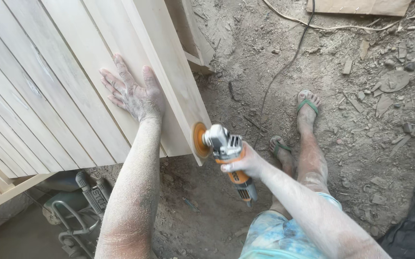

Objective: The person uses an electric sander to smooth the surface of a wooden slatted panel. They move the sander along the planks and edges, holding the panel steady with the other hand.

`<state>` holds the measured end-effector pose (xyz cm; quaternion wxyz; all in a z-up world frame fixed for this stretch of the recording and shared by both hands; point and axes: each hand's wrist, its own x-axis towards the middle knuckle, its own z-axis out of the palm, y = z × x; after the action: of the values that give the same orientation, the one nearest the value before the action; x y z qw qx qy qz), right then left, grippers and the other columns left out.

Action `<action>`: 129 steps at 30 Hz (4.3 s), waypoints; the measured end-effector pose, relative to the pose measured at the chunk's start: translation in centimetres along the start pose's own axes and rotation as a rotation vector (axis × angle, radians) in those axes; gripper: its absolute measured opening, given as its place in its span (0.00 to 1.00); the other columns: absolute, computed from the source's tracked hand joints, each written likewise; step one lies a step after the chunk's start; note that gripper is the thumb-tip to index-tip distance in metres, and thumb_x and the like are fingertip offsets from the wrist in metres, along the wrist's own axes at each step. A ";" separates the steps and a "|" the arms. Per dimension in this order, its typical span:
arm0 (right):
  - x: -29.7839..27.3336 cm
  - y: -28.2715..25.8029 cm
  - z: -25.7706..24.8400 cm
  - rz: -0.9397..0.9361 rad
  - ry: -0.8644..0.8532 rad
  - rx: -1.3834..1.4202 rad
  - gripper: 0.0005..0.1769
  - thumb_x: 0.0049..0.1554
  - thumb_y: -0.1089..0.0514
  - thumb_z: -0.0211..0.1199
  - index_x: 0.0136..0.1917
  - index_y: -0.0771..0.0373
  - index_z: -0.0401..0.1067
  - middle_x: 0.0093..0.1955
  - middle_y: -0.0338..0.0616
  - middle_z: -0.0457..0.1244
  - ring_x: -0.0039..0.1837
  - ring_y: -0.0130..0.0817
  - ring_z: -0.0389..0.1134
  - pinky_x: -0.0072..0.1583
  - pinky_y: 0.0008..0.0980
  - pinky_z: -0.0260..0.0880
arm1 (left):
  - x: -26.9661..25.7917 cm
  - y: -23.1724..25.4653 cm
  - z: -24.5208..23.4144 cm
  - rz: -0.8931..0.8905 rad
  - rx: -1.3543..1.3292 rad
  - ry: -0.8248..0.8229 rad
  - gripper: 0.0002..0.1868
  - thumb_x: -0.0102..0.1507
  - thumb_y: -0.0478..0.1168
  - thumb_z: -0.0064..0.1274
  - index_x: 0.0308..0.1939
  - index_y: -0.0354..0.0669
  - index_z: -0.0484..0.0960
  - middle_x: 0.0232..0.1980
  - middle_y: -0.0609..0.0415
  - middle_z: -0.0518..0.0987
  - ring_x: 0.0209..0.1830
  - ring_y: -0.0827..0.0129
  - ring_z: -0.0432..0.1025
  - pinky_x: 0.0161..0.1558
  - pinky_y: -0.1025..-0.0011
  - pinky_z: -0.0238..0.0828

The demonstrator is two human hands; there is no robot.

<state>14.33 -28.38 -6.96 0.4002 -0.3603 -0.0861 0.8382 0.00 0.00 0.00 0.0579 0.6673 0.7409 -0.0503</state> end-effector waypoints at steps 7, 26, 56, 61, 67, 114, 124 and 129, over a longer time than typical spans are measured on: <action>1.3 0.7 -1.7 0.104 0.071 0.203 0.24 0.44 0.62 0.74 0.54 0.68 0.72 0.44 0.47 0.68 0.46 0.39 0.73 0.51 0.41 0.78 | 0.3 0.0 0.0 -0.012 0.007 -0.008 0.43 0.70 0.73 0.38 0.84 0.68 0.44 0.87 0.40 0.35 0.87 0.47 0.26 0.79 0.35 0.18; 0.6 -0.2 -0.9 0.100 0.099 0.235 0.20 0.45 0.66 0.73 0.50 0.66 0.71 0.41 0.44 0.67 0.41 0.35 0.73 0.47 0.38 0.77 | 0.5 0.8 -0.3 -0.028 0.031 -0.009 0.43 0.70 0.74 0.35 0.84 0.70 0.44 0.87 0.41 0.35 0.88 0.47 0.28 0.80 0.36 0.18; 10.3 -7.8 -4.9 -0.035 0.064 -0.048 0.33 0.38 0.59 0.71 0.58 0.56 0.66 0.51 0.40 0.64 0.53 0.35 0.68 0.58 0.43 0.73 | 0.1 0.1 0.0 0.005 0.019 0.023 0.42 0.71 0.71 0.36 0.84 0.66 0.44 0.87 0.38 0.38 0.87 0.46 0.29 0.79 0.37 0.20; 5.3 -2.0 -4.2 0.098 0.064 0.045 0.30 0.37 0.59 0.72 0.54 0.57 0.68 0.48 0.39 0.65 0.50 0.35 0.70 0.58 0.47 0.74 | -0.2 0.4 -0.2 -0.001 -0.009 0.030 0.42 0.71 0.71 0.36 0.84 0.65 0.45 0.86 0.37 0.37 0.87 0.47 0.29 0.80 0.38 0.21; 3.0 2.2 -4.4 0.076 0.065 0.093 0.24 0.39 0.60 0.72 0.50 0.60 0.72 0.45 0.39 0.66 0.49 0.35 0.70 0.55 0.42 0.74 | -0.4 0.7 -0.5 -0.001 -0.001 0.044 0.42 0.71 0.70 0.35 0.84 0.63 0.46 0.86 0.37 0.38 0.87 0.47 0.31 0.80 0.39 0.22; 14.9 -14.3 -6.0 -0.210 -0.074 -0.036 0.27 0.40 0.61 0.76 0.54 0.59 0.75 0.51 0.36 0.71 0.56 0.28 0.72 0.65 0.34 0.72 | 18.9 4.9 -1.7 0.053 -0.002 0.023 0.45 0.74 0.74 0.26 0.85 0.57 0.33 0.88 0.34 0.30 0.90 0.37 0.26 0.79 0.24 0.20; 8.9 -10.4 -3.9 -0.089 -0.063 0.025 0.29 0.40 0.58 0.75 0.56 0.57 0.74 0.52 0.38 0.70 0.57 0.30 0.73 0.65 0.35 0.72 | 18.5 5.1 -1.6 0.030 0.005 0.030 0.45 0.77 0.75 0.30 0.87 0.62 0.33 0.89 0.36 0.29 0.90 0.39 0.26 0.78 0.25 0.17; 11.9 -11.2 -5.3 -0.086 0.016 -0.078 0.28 0.39 0.57 0.77 0.54 0.60 0.74 0.50 0.39 0.69 0.54 0.31 0.71 0.63 0.38 0.71 | 18.8 5.1 -1.5 0.045 0.018 0.027 0.43 0.77 0.74 0.29 0.86 0.62 0.33 0.90 0.37 0.30 0.90 0.39 0.27 0.80 0.27 0.17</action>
<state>19.74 -12.96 -12.36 0.4221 -0.3783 -0.1311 0.8134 3.15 19.23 -1.42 0.0433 0.6848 0.7260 -0.0466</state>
